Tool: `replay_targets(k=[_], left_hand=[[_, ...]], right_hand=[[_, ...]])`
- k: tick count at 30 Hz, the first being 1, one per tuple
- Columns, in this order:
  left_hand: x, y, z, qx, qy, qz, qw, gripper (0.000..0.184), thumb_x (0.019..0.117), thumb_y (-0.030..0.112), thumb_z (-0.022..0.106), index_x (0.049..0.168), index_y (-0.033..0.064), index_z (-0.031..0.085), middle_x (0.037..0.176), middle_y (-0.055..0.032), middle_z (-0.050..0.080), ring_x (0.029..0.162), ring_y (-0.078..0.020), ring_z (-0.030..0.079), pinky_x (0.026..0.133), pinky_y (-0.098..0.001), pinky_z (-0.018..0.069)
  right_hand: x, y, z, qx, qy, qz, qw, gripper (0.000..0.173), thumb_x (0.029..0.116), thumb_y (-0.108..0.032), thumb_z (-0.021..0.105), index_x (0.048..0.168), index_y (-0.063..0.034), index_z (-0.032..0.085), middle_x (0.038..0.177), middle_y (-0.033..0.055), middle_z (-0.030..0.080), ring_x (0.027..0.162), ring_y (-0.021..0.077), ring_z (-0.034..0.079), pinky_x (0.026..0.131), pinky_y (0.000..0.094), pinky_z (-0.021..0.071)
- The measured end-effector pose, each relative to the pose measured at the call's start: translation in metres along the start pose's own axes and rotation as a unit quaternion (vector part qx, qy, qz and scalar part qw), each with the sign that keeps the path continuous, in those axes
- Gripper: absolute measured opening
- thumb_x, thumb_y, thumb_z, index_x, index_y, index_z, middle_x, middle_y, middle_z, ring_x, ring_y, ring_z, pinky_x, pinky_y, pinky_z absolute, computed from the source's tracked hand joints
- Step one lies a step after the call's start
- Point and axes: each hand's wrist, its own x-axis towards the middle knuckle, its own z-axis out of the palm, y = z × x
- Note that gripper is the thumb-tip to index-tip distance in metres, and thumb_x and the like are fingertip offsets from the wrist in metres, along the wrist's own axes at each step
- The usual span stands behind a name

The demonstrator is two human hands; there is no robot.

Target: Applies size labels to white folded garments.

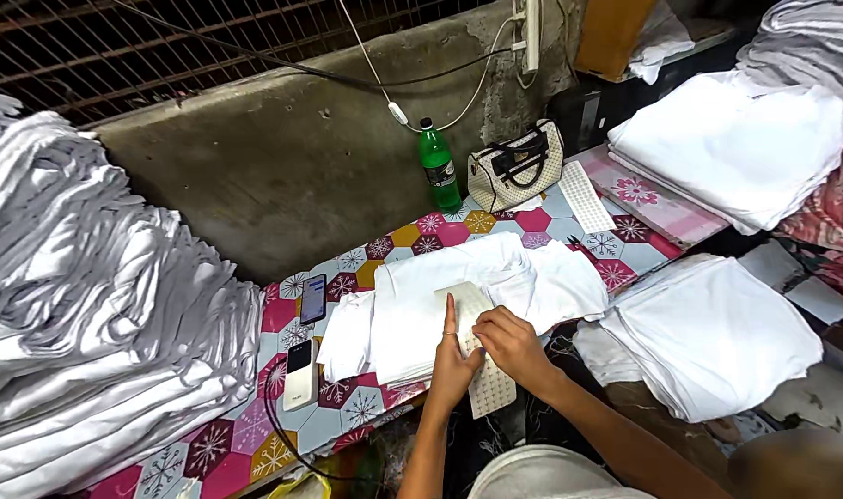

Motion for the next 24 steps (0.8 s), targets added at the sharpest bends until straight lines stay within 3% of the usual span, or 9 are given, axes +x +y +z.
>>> replay_targets(k=[8, 12, 15, 17, 19, 21, 23, 24], left_hand=[[0.002, -0.007, 0.002, 0.023, 0.001, 0.008, 1.000, 0.106, 0.0765, -0.012, 0.068, 0.164, 0.0027, 0.009, 0.170, -0.0143, 0.018, 0.139, -0.0140, 0.051, 0.108, -0.0320, 0.0498], [0.003, -0.008, 0.001, -0.021, -0.002, -0.008, 1.000, 0.109, 0.0764, -0.012, 0.069, 0.165, 0.0060, 0.007, 0.170, -0.0122, 0.019, 0.129, -0.0117, 0.059, 0.100, -0.0310, 0.0549], [0.001, -0.004, 0.000, -0.063, -0.012, -0.030, 0.998, 0.110, 0.0782, -0.015, 0.068, 0.165, 0.0089, 0.005, 0.168, -0.0126, 0.025, 0.117, -0.0145, 0.067, 0.093, -0.0333, 0.0597], [0.000, 0.002, 0.000, -0.091, -0.017, -0.041, 0.995, 0.112, 0.0789, -0.018, 0.067, 0.165, 0.0114, 0.002, 0.167, -0.0133, 0.027, 0.116, -0.0179, 0.069, 0.093, -0.0362, 0.0611], [0.000, 0.004, 0.001, -0.114, -0.025, -0.044, 0.992, 0.114, 0.0789, -0.019, 0.066, 0.165, 0.0129, -0.001, 0.167, -0.0133, 0.028, 0.116, -0.0198, 0.069, 0.093, -0.0376, 0.0616], [0.001, 0.004, 0.003, -0.129, -0.028, -0.045, 0.990, 0.115, 0.0791, -0.019, 0.065, 0.165, 0.0142, -0.003, 0.162, -0.0148, 0.037, 0.116, -0.0222, 0.069, 0.093, -0.0394, 0.0618], [0.004, 0.002, 0.008, -0.126, -0.029, -0.049, 0.990, 0.116, 0.0789, -0.019, 0.065, 0.165, 0.0156, -0.003, 0.157, -0.0157, 0.043, 0.114, -0.0232, 0.070, 0.092, -0.0404, 0.0622], [0.006, 0.000, 0.010, -0.117, -0.032, -0.047, 0.992, 0.116, 0.0782, -0.018, 0.065, 0.165, 0.0157, -0.003, 0.157, -0.0155, 0.044, 0.113, -0.0226, 0.070, 0.092, -0.0399, 0.0624]], right_hand=[[-0.008, 0.003, -0.001, -0.047, -0.021, -0.033, 0.998, 0.015, 0.0955, -0.006, 0.062, 0.093, -0.0084, 0.076, 0.097, 0.0073, 0.073, 0.092, 0.0198, 0.070, 0.079, 0.0299, 0.0595], [-0.011, 0.003, -0.003, -0.062, -0.050, -0.040, 0.996, 0.016, 0.0966, -0.011, 0.063, 0.098, -0.0118, 0.078, 0.102, 0.0055, 0.074, 0.093, 0.0196, 0.071, 0.076, 0.0316, 0.0596], [-0.012, 0.008, -0.013, 0.038, -0.049, 0.037, 0.997, 0.014, 0.0952, -0.016, 0.068, 0.094, -0.0112, 0.080, 0.105, 0.0053, 0.074, 0.098, 0.0173, 0.070, 0.085, 0.0303, 0.0594], [-0.011, 0.013, -0.019, 0.103, 0.009, 0.130, 0.986, 0.011, 0.0909, -0.016, 0.072, 0.090, -0.0081, 0.080, 0.106, 0.0076, 0.074, 0.101, 0.0168, 0.069, 0.091, 0.0284, 0.0571], [-0.009, 0.015, -0.028, 0.163, 0.029, 0.247, 0.955, 0.017, 0.0889, -0.015, 0.074, 0.100, -0.0024, 0.078, 0.118, 0.0130, 0.072, 0.111, 0.0197, 0.066, 0.095, 0.0310, 0.0548], [-0.004, 0.013, -0.041, 0.304, -0.034, 0.391, 0.868, 0.043, 0.0910, -0.011, 0.073, 0.131, 0.0000, 0.065, 0.131, 0.0130, 0.065, 0.114, 0.0175, 0.067, 0.093, 0.0322, 0.0582], [-0.002, 0.014, -0.045, 0.415, -0.059, 0.451, 0.788, 0.055, 0.0918, -0.001, 0.068, 0.145, -0.0028, 0.054, 0.127, 0.0137, 0.068, 0.107, 0.0186, 0.069, 0.093, 0.0355, 0.0589], [-0.002, 0.014, -0.044, 0.424, -0.061, 0.453, 0.782, 0.055, 0.0923, 0.003, 0.066, 0.146, -0.0031, 0.054, 0.123, 0.0142, 0.070, 0.104, 0.0180, 0.071, 0.093, 0.0349, 0.0593]])
